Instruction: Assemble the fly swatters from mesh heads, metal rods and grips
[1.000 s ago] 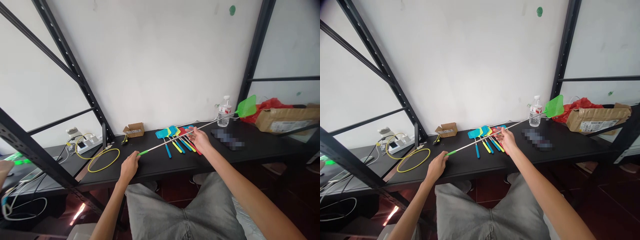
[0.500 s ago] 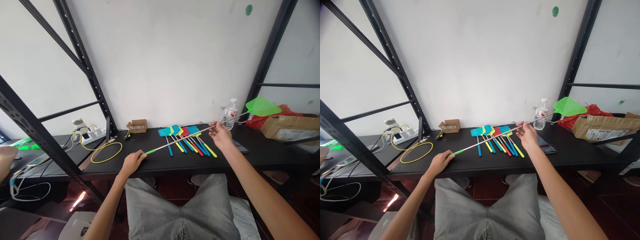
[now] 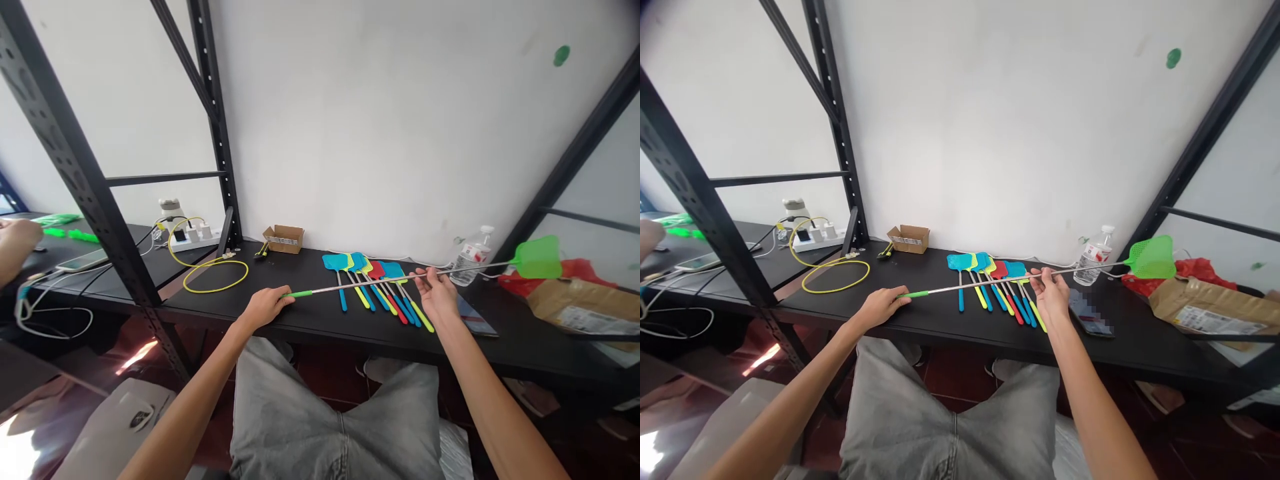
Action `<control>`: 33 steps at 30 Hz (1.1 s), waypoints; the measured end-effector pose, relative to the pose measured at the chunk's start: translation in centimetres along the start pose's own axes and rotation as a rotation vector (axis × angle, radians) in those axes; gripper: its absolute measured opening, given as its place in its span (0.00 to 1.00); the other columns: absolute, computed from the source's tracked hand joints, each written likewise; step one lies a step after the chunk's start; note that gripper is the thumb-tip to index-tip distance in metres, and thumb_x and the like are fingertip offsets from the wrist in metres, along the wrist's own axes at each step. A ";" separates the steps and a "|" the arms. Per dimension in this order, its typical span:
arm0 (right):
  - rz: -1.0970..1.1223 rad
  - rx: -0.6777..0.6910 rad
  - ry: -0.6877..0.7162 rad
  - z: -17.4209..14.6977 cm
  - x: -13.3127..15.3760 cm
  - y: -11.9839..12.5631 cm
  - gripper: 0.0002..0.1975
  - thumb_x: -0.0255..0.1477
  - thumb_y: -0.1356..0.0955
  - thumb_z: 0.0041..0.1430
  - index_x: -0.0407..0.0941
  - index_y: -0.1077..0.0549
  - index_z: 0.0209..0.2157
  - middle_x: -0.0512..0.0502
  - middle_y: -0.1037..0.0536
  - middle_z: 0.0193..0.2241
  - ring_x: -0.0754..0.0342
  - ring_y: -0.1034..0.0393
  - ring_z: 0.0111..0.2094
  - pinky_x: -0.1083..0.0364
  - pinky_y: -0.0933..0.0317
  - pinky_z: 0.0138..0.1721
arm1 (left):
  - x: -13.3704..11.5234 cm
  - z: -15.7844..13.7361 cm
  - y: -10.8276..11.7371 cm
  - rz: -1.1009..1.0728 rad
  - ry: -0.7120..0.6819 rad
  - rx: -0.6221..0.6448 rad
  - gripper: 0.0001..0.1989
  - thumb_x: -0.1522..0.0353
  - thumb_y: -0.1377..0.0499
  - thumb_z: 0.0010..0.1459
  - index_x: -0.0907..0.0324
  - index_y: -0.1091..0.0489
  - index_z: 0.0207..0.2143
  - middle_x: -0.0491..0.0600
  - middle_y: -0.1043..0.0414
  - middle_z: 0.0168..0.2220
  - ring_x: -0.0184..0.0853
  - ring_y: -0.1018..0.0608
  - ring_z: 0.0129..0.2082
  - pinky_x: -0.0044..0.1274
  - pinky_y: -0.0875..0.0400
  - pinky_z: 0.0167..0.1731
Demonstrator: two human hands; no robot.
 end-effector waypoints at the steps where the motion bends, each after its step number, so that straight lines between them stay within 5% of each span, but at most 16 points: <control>1: 0.005 0.000 0.003 -0.1 -0.1 0.0 0.14 0.33 0.23 0.49 0.44 0.30 0.30 0.48 0.20 0.28 0.54 0.21 0.32 0.63 0.27 0.30 | 0.1 0.0 -0.1 0.001 -0.005 -0.006 0.21 0.50 0.57 0.66 0.51 0.31 0.38 0.45 0.27 0.28 0.36 0.24 0.31 0.22 0.46 0.28; 10: 0.015 0.038 -0.051 -2.0 -1.6 -2.0 0.16 0.34 0.22 0.46 0.44 0.30 0.30 0.48 0.20 0.27 0.57 0.22 0.29 0.64 0.28 0.28 | 0.3 0.0 -0.3 0.009 -0.028 -0.015 0.22 0.50 0.58 0.66 0.51 0.31 0.38 0.45 0.27 0.28 0.36 0.25 0.31 0.22 0.47 0.28; 16: 0.011 0.208 -0.197 -8.0 -7.3 -7.6 0.20 0.37 0.21 0.41 0.44 0.30 0.30 0.46 0.19 0.29 0.53 0.22 0.31 0.61 0.27 0.28 | -0.1 0.0 -0.1 0.014 -0.049 0.000 0.24 0.49 0.58 0.66 0.52 0.30 0.37 0.45 0.28 0.27 0.36 0.25 0.30 0.23 0.47 0.28; 20: -0.014 0.279 -0.219 -11.4 -10.3 -11.0 0.18 0.40 0.24 0.47 0.45 0.29 0.33 0.44 0.18 0.32 0.54 0.22 0.32 0.58 0.26 0.33 | -0.2 -0.2 0.0 0.007 -0.051 -0.002 0.23 0.50 0.59 0.66 0.52 0.30 0.37 0.45 0.28 0.27 0.36 0.25 0.30 0.23 0.47 0.27; 33: -0.151 0.433 -0.188 -12.9 -10.3 -14.3 0.16 0.42 0.27 0.52 0.45 0.27 0.34 0.42 0.18 0.37 0.50 0.23 0.40 0.53 0.27 0.39 | -0.6 -0.4 0.4 -0.059 -0.054 -0.019 0.20 0.52 0.57 0.67 0.53 0.32 0.36 0.44 0.31 0.25 0.34 0.27 0.27 0.22 0.48 0.27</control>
Point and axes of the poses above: each hand's wrist, its own z-axis towards the middle knuckle, its own y-axis out of the back of the hand, x = y × z, the point moved 1 cm from there along z, towards the middle knuckle
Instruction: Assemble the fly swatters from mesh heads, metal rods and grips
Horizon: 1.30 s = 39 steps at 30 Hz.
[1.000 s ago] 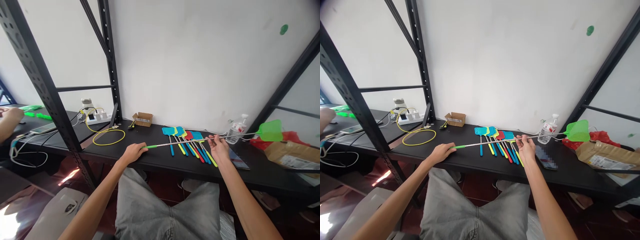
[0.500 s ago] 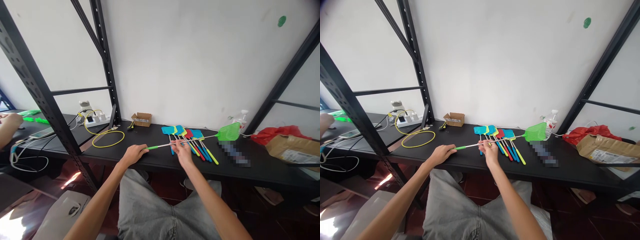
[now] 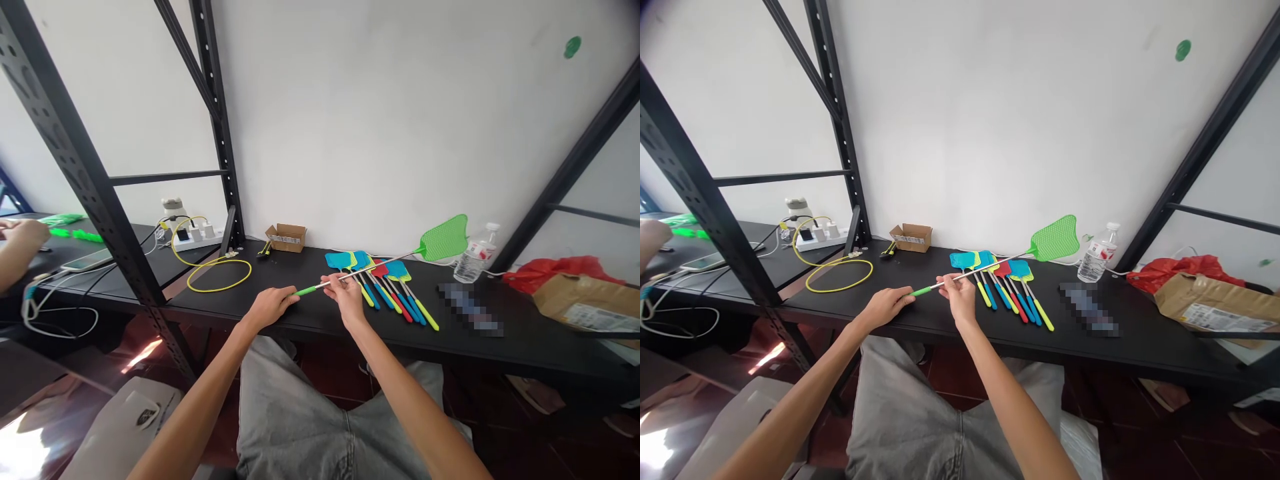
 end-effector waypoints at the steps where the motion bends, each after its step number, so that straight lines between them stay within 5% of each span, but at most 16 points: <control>1: -0.030 0.040 -0.009 -0.1 0.1 -0.4 0.16 0.42 0.27 0.52 0.44 0.27 0.34 0.41 0.18 0.38 0.50 0.23 0.40 0.53 0.27 0.39 | -0.1 0.0 0.1 -0.020 0.003 -0.004 0.20 0.53 0.57 0.67 0.53 0.32 0.35 0.44 0.32 0.24 0.33 0.28 0.27 0.22 0.48 0.27; 6: -0.018 0.099 -0.035 0.4 2.0 -0.4 0.20 0.44 0.28 0.53 0.44 0.25 0.42 0.40 0.20 0.43 0.48 0.25 0.44 0.54 0.27 0.36 | -0.3 -0.1 0.3 -0.150 0.024 -0.040 0.23 0.53 0.60 0.68 0.55 0.36 0.30 0.43 0.38 0.22 0.31 0.33 0.24 0.21 0.48 0.26; 11: 0.140 -0.177 0.066 3.1 7.0 3.9 0.20 0.45 0.30 0.56 0.46 0.27 0.44 0.42 0.19 0.43 0.49 0.23 0.41 0.55 0.28 0.33 | -0.2 -0.2 0.3 -0.189 0.034 -0.053 0.23 0.53 0.60 0.67 0.56 0.37 0.28 0.42 0.40 0.22 0.31 0.36 0.23 0.21 0.48 0.26; 17: 0.124 -0.312 0.168 4.5 11.4 8.0 0.15 0.43 0.32 0.59 0.45 0.25 0.38 0.44 0.19 0.40 0.53 0.23 0.38 0.55 0.30 0.37 | -0.1 -0.2 0.2 -0.177 0.039 -0.039 0.23 0.53 0.60 0.67 0.55 0.36 0.29 0.43 0.39 0.22 0.32 0.34 0.23 0.22 0.48 0.26; 39: 0.223 -0.255 0.225 3.8 8.1 6.8 0.17 0.47 0.31 0.56 0.46 0.29 0.33 0.47 0.20 0.31 0.51 0.22 0.36 0.54 0.29 0.37 | 0.0 0.0 0.1 -0.123 0.036 -0.008 0.22 0.55 0.59 0.67 0.55 0.36 0.29 0.43 0.38 0.22 0.31 0.33 0.24 0.22 0.48 0.26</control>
Point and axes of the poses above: each hand's wrist, its own z-axis towards the middle knuckle, its own y-axis out of the back of the hand, x = y × z, the point moved 1 cm from there along z, towards the middle knuckle
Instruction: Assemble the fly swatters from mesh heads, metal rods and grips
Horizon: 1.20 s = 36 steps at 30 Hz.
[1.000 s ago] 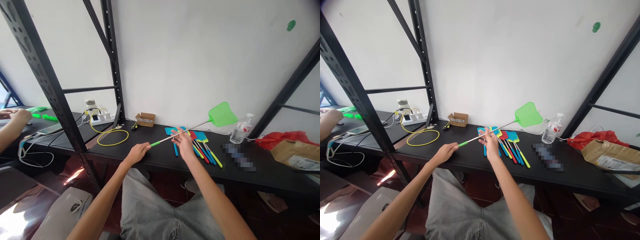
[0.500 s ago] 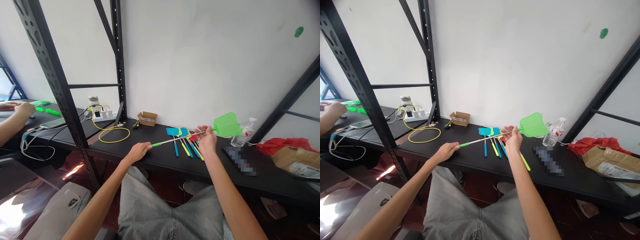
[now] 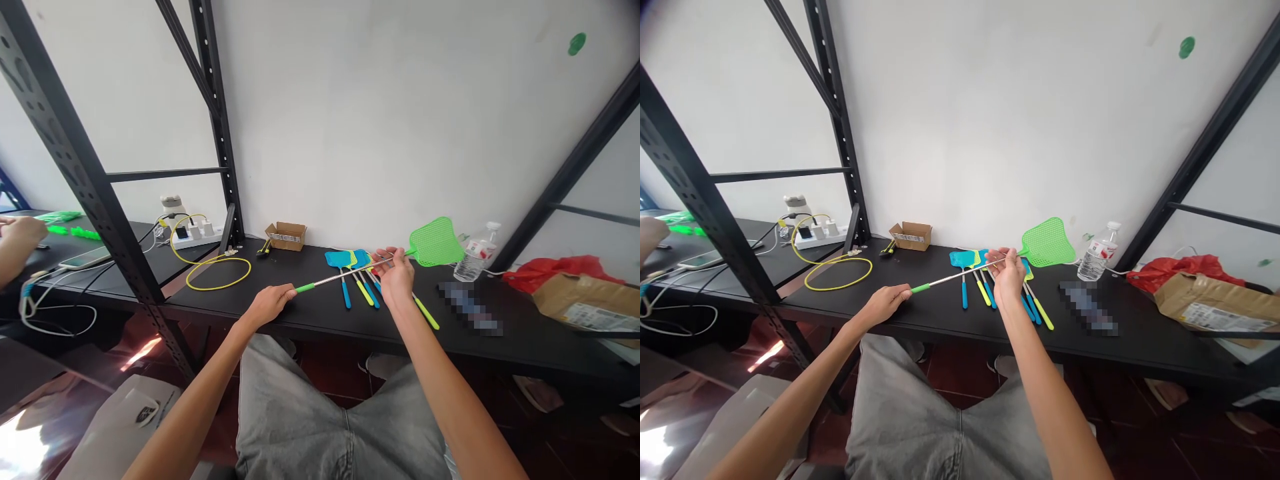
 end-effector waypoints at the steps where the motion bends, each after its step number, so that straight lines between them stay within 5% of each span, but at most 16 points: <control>1: -0.008 0.003 -0.003 -0.1 -0.2 -0.1 0.18 0.47 0.31 0.57 0.46 0.29 0.33 0.47 0.20 0.31 0.51 0.22 0.36 0.54 0.29 0.37 | 0.0 0.0 0.0 0.002 0.002 0.001 0.22 0.55 0.59 0.67 0.55 0.36 0.28 0.43 0.38 0.22 0.31 0.33 0.23 0.22 0.48 0.26; 15: -0.216 0.249 -0.139 -7.1 -7.6 -3.9 0.22 0.50 0.39 0.62 0.47 0.27 0.34 0.42 0.20 0.45 0.51 0.27 0.45 0.57 0.32 0.36 | -0.3 0.1 0.2 0.003 -0.001 0.028 0.23 0.54 0.60 0.67 0.55 0.37 0.28 0.43 0.37 0.22 0.31 0.33 0.24 0.21 0.46 0.28; 27: -0.195 0.312 -0.241 -7.0 -7.3 -4.0 0.20 0.48 0.35 0.60 0.48 0.24 0.41 0.43 0.20 0.45 0.50 0.26 0.44 0.57 0.32 0.34 | -0.2 0.4 0.2 -0.050 -0.013 0.032 0.22 0.55 0.60 0.67 0.56 0.38 0.28 0.44 0.34 0.24 0.32 0.31 0.26 0.21 0.42 0.29; 30: -0.035 0.245 -0.298 -6.3 -7.0 -3.5 0.20 0.47 0.31 0.57 0.49 0.26 0.46 0.44 0.21 0.47 0.50 0.27 0.45 0.56 0.32 0.35 | 0.0 0.4 0.2 -0.063 0.000 0.026 0.23 0.54 0.61 0.67 0.56 0.39 0.27 0.43 0.37 0.22 0.31 0.33 0.25 0.21 0.42 0.28; 36: 0.300 -0.109 -0.304 -3.4 -5.9 -1.8 0.17 0.43 0.26 0.49 0.50 0.27 0.39 0.46 0.21 0.45 0.50 0.26 0.43 0.53 0.29 0.37 | 0.2 0.4 0.0 -0.040 0.011 0.042 0.23 0.53 0.61 0.67 0.57 0.40 0.26 0.43 0.39 0.22 0.31 0.35 0.24 0.21 0.44 0.27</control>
Point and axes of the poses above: each hand's wrist, its own z-axis towards the middle knuckle, its own y-axis out of the back of the hand, x = y × z, the point moved 1 cm from there along z, towards the middle knuckle
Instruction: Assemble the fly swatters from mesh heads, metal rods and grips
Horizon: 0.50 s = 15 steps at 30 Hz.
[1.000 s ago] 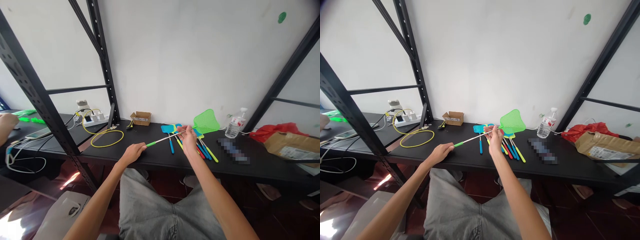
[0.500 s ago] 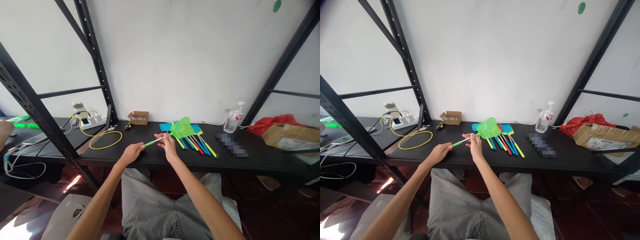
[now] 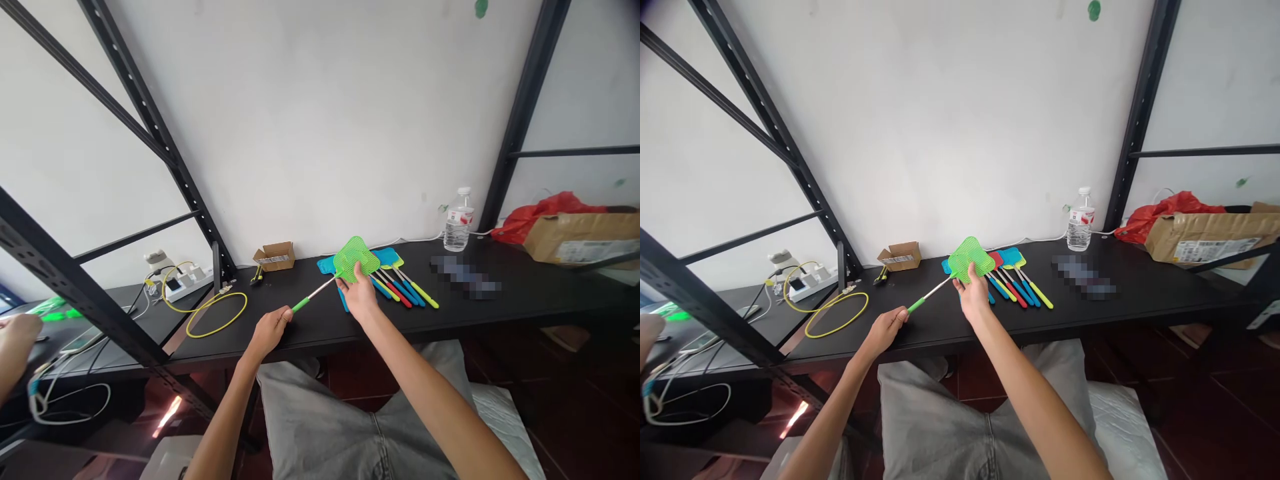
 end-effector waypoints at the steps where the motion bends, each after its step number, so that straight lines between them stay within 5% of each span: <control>1: 0.009 0.002 0.019 0.2 0.4 0.0 0.18 0.42 0.25 0.48 0.50 0.26 0.38 0.47 0.21 0.45 0.50 0.26 0.43 0.53 0.29 0.37 | 0.0 0.0 0.0 0.005 0.001 0.005 0.23 0.53 0.61 0.67 0.57 0.40 0.26 0.43 0.39 0.22 0.31 0.35 0.24 0.21 0.44 0.27; 15: -0.140 -0.073 0.061 -0.7 -1.0 -0.4 0.17 0.40 0.24 0.48 0.43 0.30 0.28 0.46 0.23 0.30 0.51 0.24 0.30 0.55 0.29 0.28 | 0.4 0.2 -0.1 0.019 0.000 0.028 0.22 0.53 0.60 0.66 0.57 0.44 0.26 0.42 0.42 0.22 0.31 0.36 0.24 0.21 0.46 0.27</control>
Point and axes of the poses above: each hand's wrist, its own z-axis towards the middle knuckle, its own y-axis out of the back of the hand, x = y × z, the point moved 1 cm from there along z, towards the middle knuckle
